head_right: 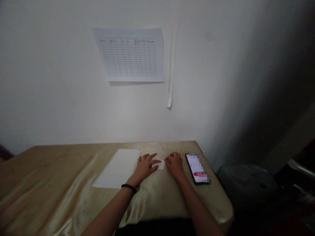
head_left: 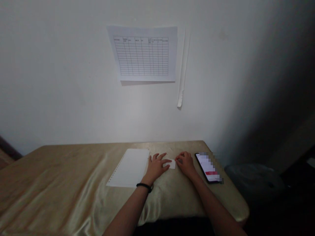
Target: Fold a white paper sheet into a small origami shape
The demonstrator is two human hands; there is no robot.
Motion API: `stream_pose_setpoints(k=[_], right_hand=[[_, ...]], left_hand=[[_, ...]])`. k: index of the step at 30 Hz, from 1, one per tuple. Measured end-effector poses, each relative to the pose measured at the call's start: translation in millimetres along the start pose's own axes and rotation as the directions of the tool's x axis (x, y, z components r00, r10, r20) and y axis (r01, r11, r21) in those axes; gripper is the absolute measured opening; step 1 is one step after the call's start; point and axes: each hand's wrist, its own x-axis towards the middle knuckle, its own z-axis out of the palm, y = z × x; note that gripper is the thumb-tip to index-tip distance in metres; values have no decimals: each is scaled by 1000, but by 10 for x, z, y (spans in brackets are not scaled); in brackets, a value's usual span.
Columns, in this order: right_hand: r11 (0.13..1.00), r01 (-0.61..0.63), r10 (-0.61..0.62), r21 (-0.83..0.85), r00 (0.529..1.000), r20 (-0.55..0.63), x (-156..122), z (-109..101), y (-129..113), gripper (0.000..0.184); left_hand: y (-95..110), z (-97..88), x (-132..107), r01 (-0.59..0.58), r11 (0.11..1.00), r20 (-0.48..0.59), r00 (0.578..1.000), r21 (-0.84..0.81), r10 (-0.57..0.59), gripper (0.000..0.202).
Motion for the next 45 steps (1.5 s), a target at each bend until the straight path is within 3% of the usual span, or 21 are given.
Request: stream_pose_setpoints(k=[15,22,34,45], right_hand=[[993,88,-95,76,992,87,-116,-107,8,8],[990,74,-90,121,987,136,-130,-127,10,8],[998,-32,34,62,999,-34,-17,16,11,12],[993,38,-43,108,998,47,-105,-79,2,6]], left_hand=[[17,-1,-6,31,999,-6,1000,17,-31,33],[10,12,-18,27,1000,-8,1000,10,-26,34],[32,-10,-18,41,999,1,999,-2,-41,33],[18,11,-19,34,999,-16,999,11,-34,33]])
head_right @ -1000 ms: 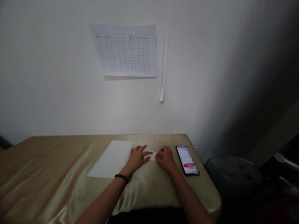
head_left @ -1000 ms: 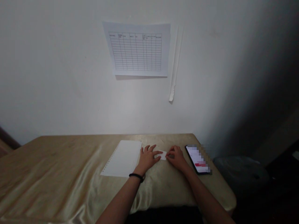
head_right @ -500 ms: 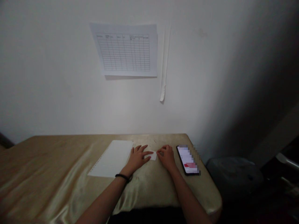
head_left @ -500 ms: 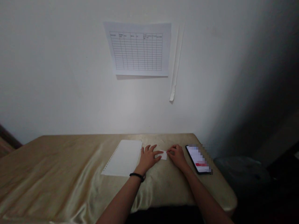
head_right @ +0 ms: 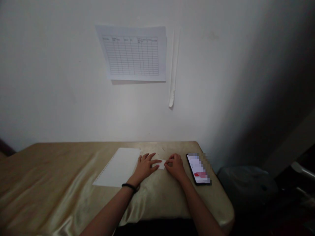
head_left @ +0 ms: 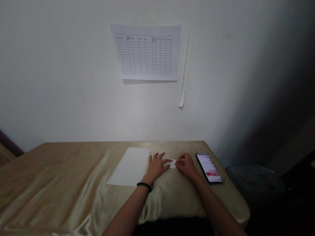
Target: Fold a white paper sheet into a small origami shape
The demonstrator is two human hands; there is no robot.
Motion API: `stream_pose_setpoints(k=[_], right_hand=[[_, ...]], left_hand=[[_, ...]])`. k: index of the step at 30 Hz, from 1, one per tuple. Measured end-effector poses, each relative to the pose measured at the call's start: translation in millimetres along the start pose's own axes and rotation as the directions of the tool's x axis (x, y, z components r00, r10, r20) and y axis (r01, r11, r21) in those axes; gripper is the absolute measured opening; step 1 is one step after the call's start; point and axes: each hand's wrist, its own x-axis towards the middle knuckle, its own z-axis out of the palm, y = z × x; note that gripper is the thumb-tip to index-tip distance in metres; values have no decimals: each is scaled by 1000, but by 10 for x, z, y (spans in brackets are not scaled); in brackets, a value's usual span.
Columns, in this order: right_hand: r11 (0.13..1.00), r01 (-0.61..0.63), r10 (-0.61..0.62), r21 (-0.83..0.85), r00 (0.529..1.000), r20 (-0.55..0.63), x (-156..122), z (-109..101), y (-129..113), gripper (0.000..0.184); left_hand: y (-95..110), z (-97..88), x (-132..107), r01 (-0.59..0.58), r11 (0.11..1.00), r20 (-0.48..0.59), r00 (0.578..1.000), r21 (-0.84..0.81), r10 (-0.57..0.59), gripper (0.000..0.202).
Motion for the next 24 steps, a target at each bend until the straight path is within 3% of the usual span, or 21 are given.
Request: stream_pose_setpoints(k=[13,20,24], right_hand=[[991,78,-86,106,994,70,-36,-40,33,4],[989,-27,40,145,995,-93,28,67,105,9],[989,-78,93,123,987,-128,70,110,116,12]], left_hand=[[-3,5,-8,-5,1000,-2,1000,21,5,33],[-6,8,-5,-7,999,-4,1000,40,8,32],[-11,14,3,-7,1000,-9,1000,23,7,33]])
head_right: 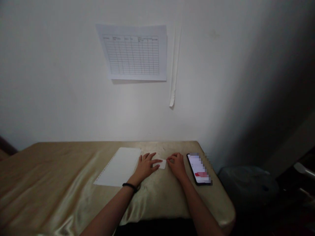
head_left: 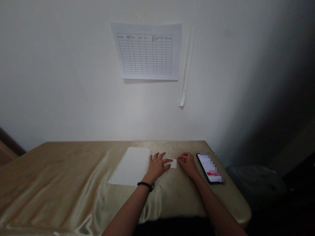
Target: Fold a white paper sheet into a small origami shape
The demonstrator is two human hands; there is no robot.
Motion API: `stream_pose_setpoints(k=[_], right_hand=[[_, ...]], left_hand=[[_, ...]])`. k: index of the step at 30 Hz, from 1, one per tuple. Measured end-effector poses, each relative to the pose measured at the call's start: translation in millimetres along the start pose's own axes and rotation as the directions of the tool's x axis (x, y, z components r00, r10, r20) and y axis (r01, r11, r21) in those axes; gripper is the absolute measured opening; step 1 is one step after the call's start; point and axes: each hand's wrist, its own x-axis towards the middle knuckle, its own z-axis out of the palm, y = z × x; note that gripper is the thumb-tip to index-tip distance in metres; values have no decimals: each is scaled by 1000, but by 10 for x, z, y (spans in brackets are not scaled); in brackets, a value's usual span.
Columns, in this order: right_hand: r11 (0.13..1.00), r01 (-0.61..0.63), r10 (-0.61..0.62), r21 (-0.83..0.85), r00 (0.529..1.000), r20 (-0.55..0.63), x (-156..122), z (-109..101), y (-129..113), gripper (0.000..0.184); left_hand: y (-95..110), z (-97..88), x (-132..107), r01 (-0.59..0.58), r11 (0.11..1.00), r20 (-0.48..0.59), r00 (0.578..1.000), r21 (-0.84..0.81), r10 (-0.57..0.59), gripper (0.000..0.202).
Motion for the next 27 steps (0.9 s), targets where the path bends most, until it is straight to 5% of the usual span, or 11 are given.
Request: stream_pose_setpoints(k=[14,27], right_hand=[[997,58,-55,-48,997,56,7,-8,-32,7],[994,74,-87,81,980,182,-100,-146,-104,3]], left_hand=[[-2,11,-2,-7,1000,-15,1000,-12,7,33],[0,3,-18,-1,1000,7,1000,23,1,34]])
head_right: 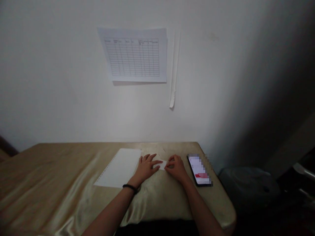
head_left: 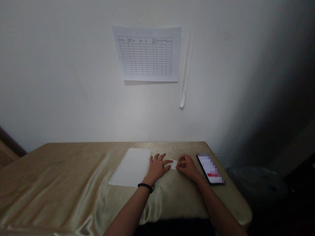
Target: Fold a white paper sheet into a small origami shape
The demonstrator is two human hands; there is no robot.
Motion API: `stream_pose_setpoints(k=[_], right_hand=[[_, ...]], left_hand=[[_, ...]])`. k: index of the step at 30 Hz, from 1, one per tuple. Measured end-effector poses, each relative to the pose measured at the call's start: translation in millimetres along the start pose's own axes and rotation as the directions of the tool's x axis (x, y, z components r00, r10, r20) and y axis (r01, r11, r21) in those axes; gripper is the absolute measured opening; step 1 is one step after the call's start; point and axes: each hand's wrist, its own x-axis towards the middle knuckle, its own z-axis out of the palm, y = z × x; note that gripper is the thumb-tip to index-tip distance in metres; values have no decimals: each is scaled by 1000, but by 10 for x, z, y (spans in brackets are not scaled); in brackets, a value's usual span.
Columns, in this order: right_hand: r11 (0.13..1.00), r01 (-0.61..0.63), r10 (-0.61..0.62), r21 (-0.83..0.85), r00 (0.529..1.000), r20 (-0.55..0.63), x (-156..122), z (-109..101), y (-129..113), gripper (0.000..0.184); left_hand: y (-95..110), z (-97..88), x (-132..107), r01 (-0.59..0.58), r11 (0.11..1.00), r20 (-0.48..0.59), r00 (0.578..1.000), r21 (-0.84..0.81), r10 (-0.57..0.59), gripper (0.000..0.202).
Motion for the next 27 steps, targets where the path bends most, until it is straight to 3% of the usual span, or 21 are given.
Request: stream_pose_setpoints(k=[5,11,17,23,27], right_hand=[[999,31,-32,14,999,10,8,-3,39,4],[999,28,-30,-33,998,-62,29,16,68,45],[992,26,-28,-125,999,-21,25,20,6,32],[995,32,-35,-97,999,-30,18,16,5,29],[999,26,-28,-38,998,-52,34,13,16,15]], left_hand=[[-15,-15,-6,-22,1000,33,999,0,22,45],[-11,-24,-21,-58,997,18,998,-58,59,41],[19,-56,-18,-74,990,-13,997,-121,73,33],[52,-105,-3,-101,981,-135,988,-163,80,25],[60,-94,10,-109,970,-182,981,-219,69,24]])
